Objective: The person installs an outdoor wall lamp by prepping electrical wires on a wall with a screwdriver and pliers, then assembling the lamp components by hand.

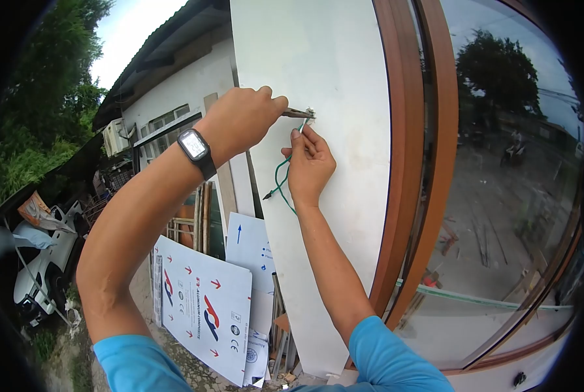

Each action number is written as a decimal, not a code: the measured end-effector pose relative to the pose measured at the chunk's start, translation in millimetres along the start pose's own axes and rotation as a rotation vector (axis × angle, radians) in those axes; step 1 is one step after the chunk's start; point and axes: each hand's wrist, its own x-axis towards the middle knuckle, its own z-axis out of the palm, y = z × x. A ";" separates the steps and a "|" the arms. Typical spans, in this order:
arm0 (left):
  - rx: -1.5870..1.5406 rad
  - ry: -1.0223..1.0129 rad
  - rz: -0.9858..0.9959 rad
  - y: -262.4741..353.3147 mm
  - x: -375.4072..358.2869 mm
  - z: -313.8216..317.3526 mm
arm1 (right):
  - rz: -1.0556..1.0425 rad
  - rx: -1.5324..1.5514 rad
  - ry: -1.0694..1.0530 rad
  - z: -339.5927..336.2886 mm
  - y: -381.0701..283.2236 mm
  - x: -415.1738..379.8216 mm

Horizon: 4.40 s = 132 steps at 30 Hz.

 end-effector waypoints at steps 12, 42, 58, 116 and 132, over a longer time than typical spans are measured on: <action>-0.127 -0.051 -0.144 16.5 -0.1 27.1 | -0.047 -0.126 -0.081 -9.9 -3.7 6.6; -0.616 -0.151 -0.377 -23.2 -51.9 4.2 | -0.167 -0.651 -0.220 -51.4 -70.8 41.5; -0.970 -0.053 -0.499 21.6 -59.1 56.2 | -0.898 -1.460 -0.496 -34.2 -81.1 61.2; 0.108 -0.216 -0.190 59.6 41.7 -21.3 | 0.574 0.936 -0.483 26.4 -19.9 45.2; -0.099 -0.303 -0.239 60.2 43.5 -37.9 | 0.594 0.731 -0.399 24.3 -35.8 45.6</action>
